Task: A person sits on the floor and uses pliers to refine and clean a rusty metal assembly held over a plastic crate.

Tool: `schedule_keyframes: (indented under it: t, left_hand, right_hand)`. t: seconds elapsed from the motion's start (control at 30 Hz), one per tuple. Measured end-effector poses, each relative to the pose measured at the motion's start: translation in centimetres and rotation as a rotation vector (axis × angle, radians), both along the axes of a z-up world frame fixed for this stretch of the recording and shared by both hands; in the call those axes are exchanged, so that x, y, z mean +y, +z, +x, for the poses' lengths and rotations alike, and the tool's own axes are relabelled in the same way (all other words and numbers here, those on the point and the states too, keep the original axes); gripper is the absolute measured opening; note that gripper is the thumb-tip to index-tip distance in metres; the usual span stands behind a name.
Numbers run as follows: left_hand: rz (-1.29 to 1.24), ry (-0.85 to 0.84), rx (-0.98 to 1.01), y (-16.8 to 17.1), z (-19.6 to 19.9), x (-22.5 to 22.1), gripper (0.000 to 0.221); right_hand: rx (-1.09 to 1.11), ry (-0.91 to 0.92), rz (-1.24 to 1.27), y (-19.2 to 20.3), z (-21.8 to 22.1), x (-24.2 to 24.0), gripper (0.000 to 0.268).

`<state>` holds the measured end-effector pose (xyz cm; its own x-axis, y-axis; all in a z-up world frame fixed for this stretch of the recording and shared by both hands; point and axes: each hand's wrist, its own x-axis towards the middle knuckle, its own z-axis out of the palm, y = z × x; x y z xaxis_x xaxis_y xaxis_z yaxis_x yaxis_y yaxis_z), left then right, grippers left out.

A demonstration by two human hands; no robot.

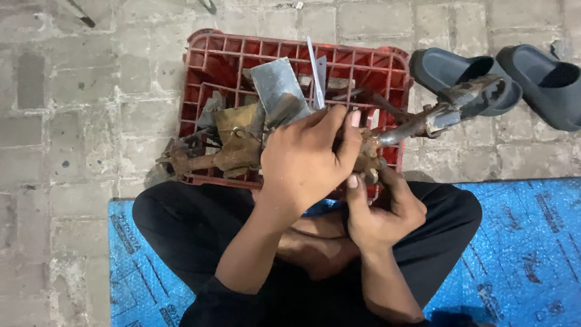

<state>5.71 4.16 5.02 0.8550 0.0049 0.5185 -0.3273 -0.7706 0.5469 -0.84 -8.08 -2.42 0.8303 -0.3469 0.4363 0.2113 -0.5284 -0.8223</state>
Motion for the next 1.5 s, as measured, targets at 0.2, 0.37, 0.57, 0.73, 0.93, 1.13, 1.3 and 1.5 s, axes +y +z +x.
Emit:
schedule_keyframes:
  t: [0.2,0.37,0.57,0.73,0.93,1.13,1.3,1.5]
  left_hand:
    - [-0.008,-0.006,0.009,0.1,0.3,0.0,0.015]
    - [-0.019,-0.036,-0.015,0.3,-0.1,0.4,0.013]
    - [-0.026,-0.015,0.007,0.0,0.2,0.1,0.012]
    - [-0.049,-0.046,0.000,0.1,0.4,0.3,0.010]
    - [-0.036,-0.032,-0.024,0.3,0.0,0.5,0.011]
    - [-0.035,-0.005,-0.013,-0.2,0.2,0.1,0.013]
    - [-0.029,0.003,-0.012,0.1,-0.2,0.4,0.011]
    - [0.003,0.001,-0.019,0.2,0.0,-0.1,0.017]
  right_hand:
    - [-0.001,0.035,-0.030,0.1,0.3,-0.5,0.036]
    - [0.015,0.011,-0.142,-0.7,0.6,-2.7,0.039]
    - [0.015,-0.016,-0.096,-0.2,0.3,-1.1,0.036]
    - [-0.015,0.049,-0.049,-0.7,0.5,-1.3,0.039]
    - [-0.024,0.037,-0.133,-0.7,0.8,-2.4,0.037]
    - [0.021,0.007,-0.003,-0.4,-0.1,-0.5,0.033]
    - [-0.033,0.047,-0.108,-0.8,0.3,-1.9,0.040]
    - [0.049,0.023,-0.046,-0.9,0.2,-1.8,0.037]
